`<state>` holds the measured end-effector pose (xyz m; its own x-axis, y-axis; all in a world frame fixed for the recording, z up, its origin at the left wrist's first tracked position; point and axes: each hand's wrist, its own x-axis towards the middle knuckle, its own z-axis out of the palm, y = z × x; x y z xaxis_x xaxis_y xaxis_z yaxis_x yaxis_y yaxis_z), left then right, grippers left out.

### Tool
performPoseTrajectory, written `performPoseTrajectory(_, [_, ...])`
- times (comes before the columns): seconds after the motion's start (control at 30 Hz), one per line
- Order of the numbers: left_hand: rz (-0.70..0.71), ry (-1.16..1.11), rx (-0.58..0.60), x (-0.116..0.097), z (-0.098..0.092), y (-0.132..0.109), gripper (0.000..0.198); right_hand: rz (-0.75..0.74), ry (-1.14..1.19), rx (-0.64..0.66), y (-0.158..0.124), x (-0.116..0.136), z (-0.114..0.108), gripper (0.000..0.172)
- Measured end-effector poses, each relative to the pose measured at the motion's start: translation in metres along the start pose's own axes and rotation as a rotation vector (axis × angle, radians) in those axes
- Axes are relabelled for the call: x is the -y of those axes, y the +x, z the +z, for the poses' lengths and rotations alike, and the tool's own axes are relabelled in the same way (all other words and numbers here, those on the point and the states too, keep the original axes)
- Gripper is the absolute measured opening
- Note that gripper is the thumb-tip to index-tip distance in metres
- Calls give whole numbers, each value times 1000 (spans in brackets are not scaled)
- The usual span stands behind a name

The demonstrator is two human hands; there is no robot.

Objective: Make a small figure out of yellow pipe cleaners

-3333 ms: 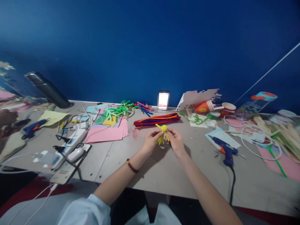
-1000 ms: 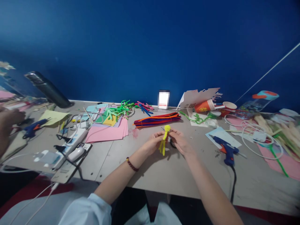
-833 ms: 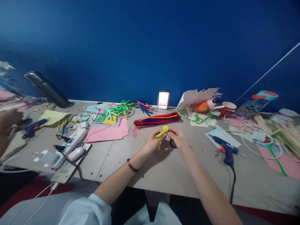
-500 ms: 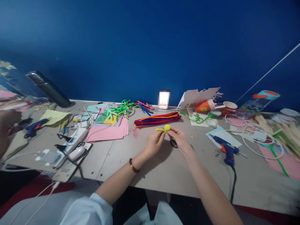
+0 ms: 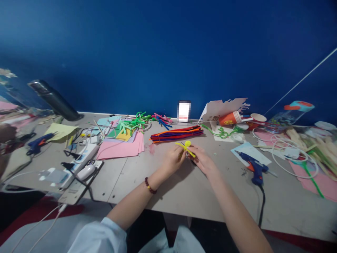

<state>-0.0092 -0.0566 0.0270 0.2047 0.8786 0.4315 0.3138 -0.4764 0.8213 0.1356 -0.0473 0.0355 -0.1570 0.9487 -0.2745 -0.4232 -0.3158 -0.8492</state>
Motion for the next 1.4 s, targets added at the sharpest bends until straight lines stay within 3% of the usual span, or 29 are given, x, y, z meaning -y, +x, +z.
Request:
performPoseTrajectory(0.3, [167,314,-24,0,1,0,23,-56,-47,24,2,-1,-1,32])
performPoseTrajectory(0.67, [128,241,5,0,0,-1,24,-108,-103,21,8,-3,-7,29])
performPoseTrajectory(0.8, [57,132,29,0,0,1,27,-143,-117,27,10,-6,-8,29])
performPoseTrajectory(1.1, [-266,-313,83,-8,1,4,33,-210,-158,7,12,-6,-9,24])
performPoseTrajectory(1.4, [-302,-439,97,-13,1,4,35,-253,-177,25,11,-6,-10,21])
